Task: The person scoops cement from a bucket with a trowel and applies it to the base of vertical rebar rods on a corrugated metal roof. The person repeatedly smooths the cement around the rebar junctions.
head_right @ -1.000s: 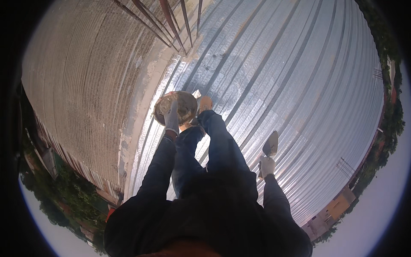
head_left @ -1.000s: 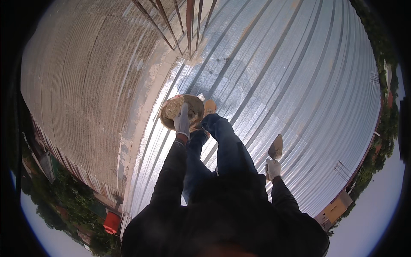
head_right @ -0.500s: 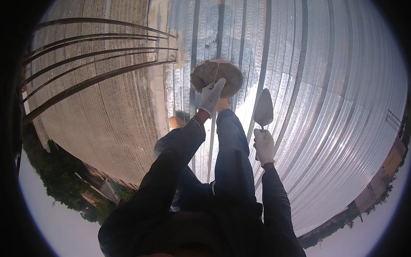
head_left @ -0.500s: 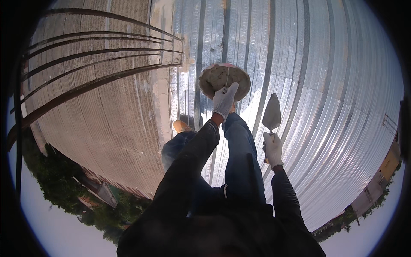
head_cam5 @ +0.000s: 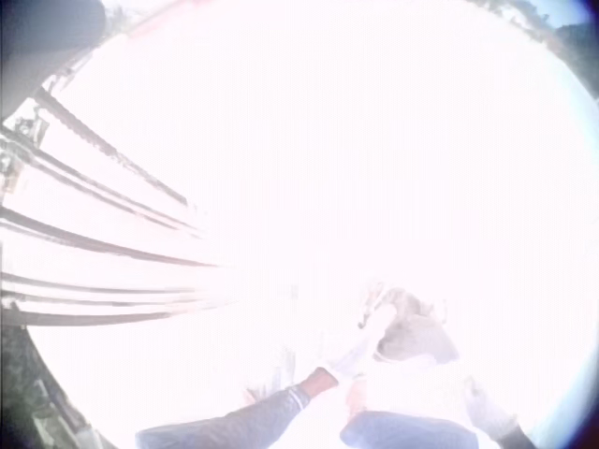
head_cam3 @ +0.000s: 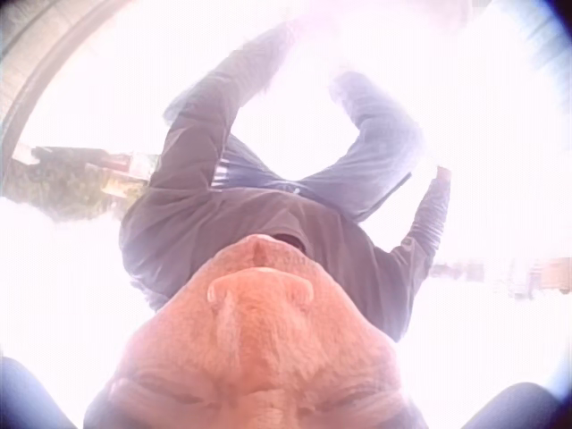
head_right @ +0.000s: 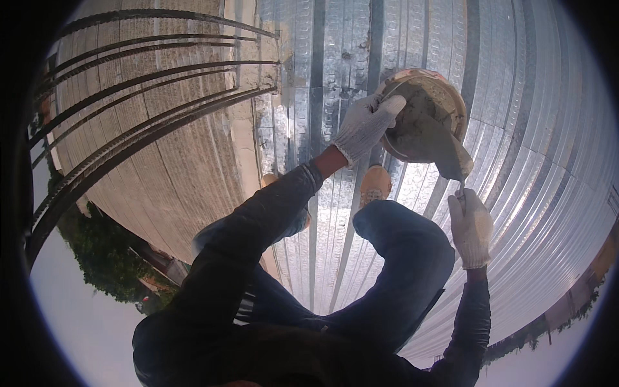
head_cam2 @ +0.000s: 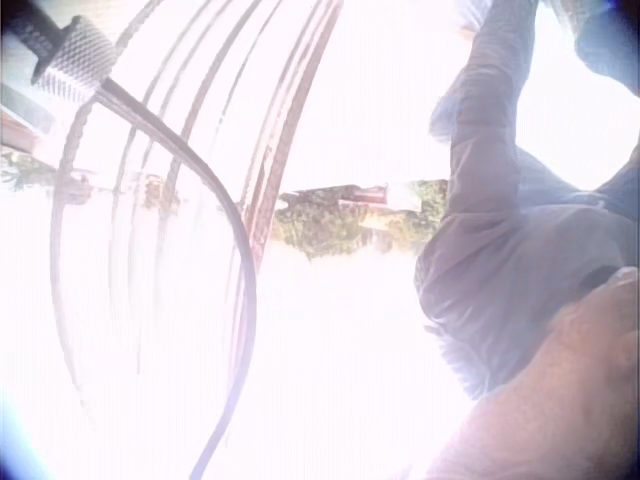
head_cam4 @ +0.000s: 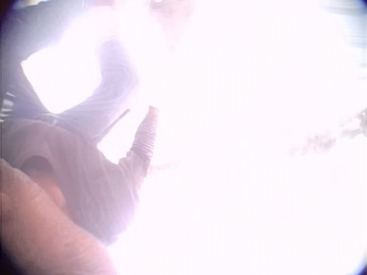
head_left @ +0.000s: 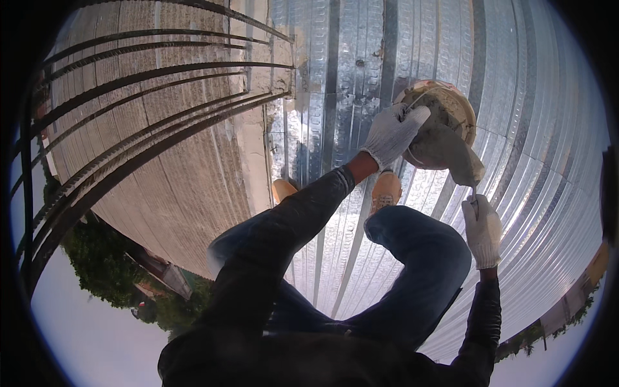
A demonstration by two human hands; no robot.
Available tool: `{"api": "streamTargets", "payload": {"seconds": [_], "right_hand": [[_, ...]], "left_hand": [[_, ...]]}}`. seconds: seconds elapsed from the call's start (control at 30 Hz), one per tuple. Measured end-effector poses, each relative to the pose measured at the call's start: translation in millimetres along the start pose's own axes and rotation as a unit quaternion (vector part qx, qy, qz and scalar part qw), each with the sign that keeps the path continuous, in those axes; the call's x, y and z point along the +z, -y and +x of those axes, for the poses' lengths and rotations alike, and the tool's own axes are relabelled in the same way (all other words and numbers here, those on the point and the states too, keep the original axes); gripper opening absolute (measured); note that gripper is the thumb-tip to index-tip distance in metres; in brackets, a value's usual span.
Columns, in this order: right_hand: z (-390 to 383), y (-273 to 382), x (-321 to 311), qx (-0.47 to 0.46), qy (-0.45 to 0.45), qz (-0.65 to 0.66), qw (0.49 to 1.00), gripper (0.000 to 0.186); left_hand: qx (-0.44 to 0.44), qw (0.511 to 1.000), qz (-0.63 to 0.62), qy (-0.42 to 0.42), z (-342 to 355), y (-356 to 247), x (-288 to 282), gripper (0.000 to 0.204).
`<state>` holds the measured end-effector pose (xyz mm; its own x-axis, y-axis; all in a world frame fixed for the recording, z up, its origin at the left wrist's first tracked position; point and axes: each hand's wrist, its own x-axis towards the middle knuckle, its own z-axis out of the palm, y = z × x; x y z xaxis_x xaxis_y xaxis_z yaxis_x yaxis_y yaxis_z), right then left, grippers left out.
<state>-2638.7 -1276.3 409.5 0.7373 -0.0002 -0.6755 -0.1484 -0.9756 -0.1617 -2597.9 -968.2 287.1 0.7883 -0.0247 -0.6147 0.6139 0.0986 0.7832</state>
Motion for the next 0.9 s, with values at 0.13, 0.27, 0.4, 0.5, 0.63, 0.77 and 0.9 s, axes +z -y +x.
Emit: {"api": "streamTargets", "payload": {"seconds": [0.13, 0.27, 0.4, 0.5, 0.63, 0.77, 0.9], "right_hand": [[46, 10, 22, 0.009, -0.075, 0.011, 0.997, 0.033], [78, -3, 76, 0.018, -0.155, 0.063, 0.986, 0.03], [93, 10, 126, 0.071, -0.185, 0.16, 0.967, 0.031], [89, -1, 142, 0.07, -0.196, 0.152, 0.966, 0.033], [81, 12, 147, 0.047, -0.199, 0.154, 0.967, 0.037], [86, 6, 161, 0.019, -0.232, 0.182, 0.955, 0.048], [93, 16, 164, 0.053, -0.233, 0.172, 0.956, 0.055]], "left_hand": [[0.151, 0.928, 0.334, 0.069, 9, 49, -109, 0.048], [0.156, 0.799, 0.558, 0.164, -17, 132, -246, 0.033], [0.262, 0.703, 0.657, 0.068, -33, 210, -337, 0.04], [0.204, 0.751, 0.627, -0.029, -36, 238, -364, 0.049], [0.303, 0.655, 0.69, -0.049, -13, 233, -400, 0.06], [0.359, 0.611, 0.706, 0.011, 7, 227, -409, 0.073], [0.351, 0.625, 0.697, 0.035, 13, 222, -412, 0.073]]}}
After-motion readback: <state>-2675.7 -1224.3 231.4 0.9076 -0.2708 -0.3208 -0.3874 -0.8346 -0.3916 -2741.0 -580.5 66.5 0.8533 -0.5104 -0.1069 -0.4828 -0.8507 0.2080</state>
